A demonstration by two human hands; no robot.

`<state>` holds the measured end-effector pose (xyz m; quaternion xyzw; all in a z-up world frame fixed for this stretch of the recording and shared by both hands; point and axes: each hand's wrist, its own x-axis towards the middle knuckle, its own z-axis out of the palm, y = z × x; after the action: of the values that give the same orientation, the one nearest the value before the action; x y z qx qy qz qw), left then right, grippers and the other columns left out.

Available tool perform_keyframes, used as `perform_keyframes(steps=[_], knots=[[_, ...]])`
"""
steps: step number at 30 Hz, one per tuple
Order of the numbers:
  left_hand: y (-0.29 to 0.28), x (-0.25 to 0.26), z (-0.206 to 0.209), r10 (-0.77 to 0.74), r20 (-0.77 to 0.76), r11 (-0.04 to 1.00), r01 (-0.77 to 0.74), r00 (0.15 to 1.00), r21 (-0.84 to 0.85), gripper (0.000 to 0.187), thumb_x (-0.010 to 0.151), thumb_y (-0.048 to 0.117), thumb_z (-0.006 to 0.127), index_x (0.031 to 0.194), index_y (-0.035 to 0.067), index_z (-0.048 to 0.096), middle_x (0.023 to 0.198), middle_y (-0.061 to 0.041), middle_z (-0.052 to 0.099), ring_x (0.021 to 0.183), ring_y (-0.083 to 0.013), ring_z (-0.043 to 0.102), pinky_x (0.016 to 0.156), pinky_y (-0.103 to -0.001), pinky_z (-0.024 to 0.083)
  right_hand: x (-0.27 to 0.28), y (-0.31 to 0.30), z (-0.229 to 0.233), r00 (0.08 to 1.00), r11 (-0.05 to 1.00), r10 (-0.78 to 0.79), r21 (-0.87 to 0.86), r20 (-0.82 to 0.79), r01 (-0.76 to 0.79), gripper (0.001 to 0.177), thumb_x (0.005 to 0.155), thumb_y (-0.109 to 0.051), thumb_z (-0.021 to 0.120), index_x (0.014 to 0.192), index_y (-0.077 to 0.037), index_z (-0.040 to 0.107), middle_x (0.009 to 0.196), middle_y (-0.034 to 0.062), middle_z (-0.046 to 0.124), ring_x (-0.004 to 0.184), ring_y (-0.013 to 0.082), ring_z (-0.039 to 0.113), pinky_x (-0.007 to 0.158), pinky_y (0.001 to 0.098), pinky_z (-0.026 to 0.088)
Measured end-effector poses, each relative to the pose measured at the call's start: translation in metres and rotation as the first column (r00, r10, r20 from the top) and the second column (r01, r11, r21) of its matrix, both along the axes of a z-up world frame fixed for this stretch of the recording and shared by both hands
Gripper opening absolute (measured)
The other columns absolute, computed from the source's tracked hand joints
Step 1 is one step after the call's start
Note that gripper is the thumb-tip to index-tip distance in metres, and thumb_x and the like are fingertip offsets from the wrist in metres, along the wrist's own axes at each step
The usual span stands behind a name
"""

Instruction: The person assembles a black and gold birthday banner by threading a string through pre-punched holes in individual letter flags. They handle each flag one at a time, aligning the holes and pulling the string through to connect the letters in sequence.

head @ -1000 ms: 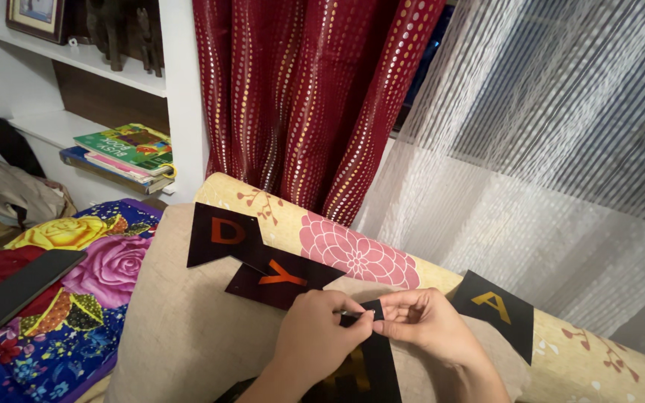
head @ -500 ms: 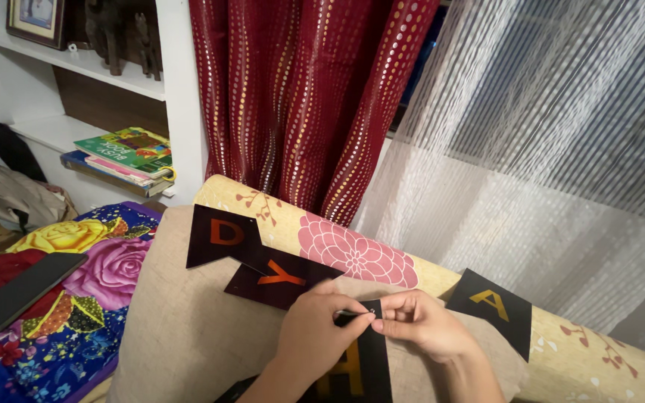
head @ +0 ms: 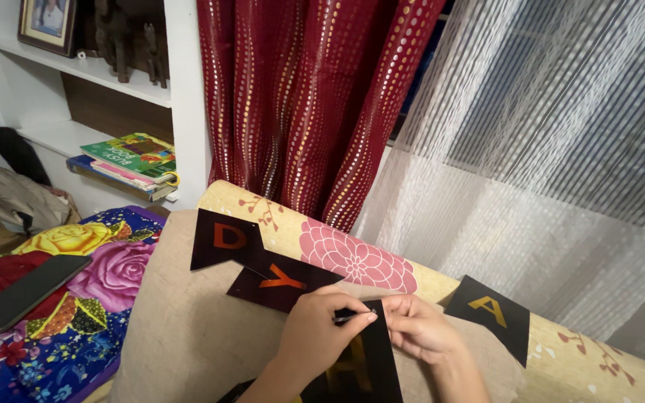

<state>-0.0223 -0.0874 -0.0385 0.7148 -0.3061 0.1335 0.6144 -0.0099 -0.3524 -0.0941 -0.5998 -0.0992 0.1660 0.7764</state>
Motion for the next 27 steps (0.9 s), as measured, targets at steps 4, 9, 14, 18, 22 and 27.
perform_keyframes(steps=[4,9,14,18,22,27], knots=[[-0.003,-0.001,0.001,-0.001,0.027,1.000,0.001,1.000,0.011,0.021,0.075,0.023,0.086,0.085,0.007,0.078,0.085,-0.005,0.077,0.069,-0.0199,0.072,0.061,-0.032,0.055,-0.006,0.009,0.007,0.999,0.999,-0.036,-0.015,0.028,0.036,0.015,0.093,-0.009,0.064,0.106,-0.001,0.067,0.080,0.0046,0.069,0.052,0.0052,0.054,0.045,0.0186,0.040],[0.000,0.000,0.002,-0.014,-0.018,0.999,0.015,1.000,0.043,0.046,0.071,0.024,0.089,0.108,0.010,0.067,0.084,-0.006,0.077,0.074,-0.0207,0.075,0.064,-0.031,0.056,-0.020,0.011,0.028,0.972,0.980,-0.198,0.049,0.125,0.193,0.013,0.102,-0.012,0.057,0.101,0.001,0.060,0.085,0.0061,0.064,0.074,0.0144,0.059,0.068,0.0283,0.050],[0.001,0.000,-0.005,0.002,0.089,0.973,-0.023,0.996,0.231,0.058,0.070,0.031,0.090,0.120,0.015,0.064,0.091,0.000,0.075,0.093,-0.0250,0.068,0.090,-0.043,0.045,-0.029,-0.011,0.057,0.930,0.937,-0.331,0.177,0.161,0.302,0.012,0.101,-0.011,0.053,0.102,-0.001,0.060,0.088,0.0098,0.064,0.069,0.0167,0.055,0.064,0.0278,0.047],[0.009,0.000,-0.021,-0.059,0.217,0.969,0.004,0.974,0.245,0.069,0.070,0.032,0.087,0.133,0.016,0.062,0.106,-0.002,0.073,0.116,-0.0262,0.062,0.107,-0.047,0.034,-0.031,-0.027,0.078,0.892,0.938,-0.347,0.082,0.290,0.338,0.017,0.104,-0.019,0.049,0.099,-0.005,0.058,0.104,0.0118,0.068,0.064,0.0144,0.053,0.055,0.0252,0.042],[0.034,-0.010,-0.045,0.013,0.405,0.990,-0.070,0.914,0.126,0.079,0.068,0.036,0.091,0.132,0.004,0.057,0.123,-0.015,0.063,0.117,-0.0383,0.056,0.102,-0.051,0.035,-0.033,-0.021,0.093,0.887,0.924,-0.372,0.014,0.274,0.383,0.015,0.105,-0.020,0.049,0.101,-0.009,0.058,0.102,0.0124,0.068,0.058,0.0137,0.050,0.048,0.0241,0.039],[0.110,-0.028,-0.095,0.267,0.289,0.945,-0.308,0.919,0.108,0.065,0.072,0.041,0.088,0.123,0.010,0.064,0.122,-0.012,0.065,0.116,-0.0344,0.058,0.099,-0.047,0.043,-0.037,0.010,0.130,0.831,0.850,-0.399,-0.182,0.387,0.494,0.015,0.108,-0.017,0.048,0.103,-0.008,0.059,0.101,0.0119,0.067,0.065,0.0135,0.053,0.052,0.0246,0.041]])
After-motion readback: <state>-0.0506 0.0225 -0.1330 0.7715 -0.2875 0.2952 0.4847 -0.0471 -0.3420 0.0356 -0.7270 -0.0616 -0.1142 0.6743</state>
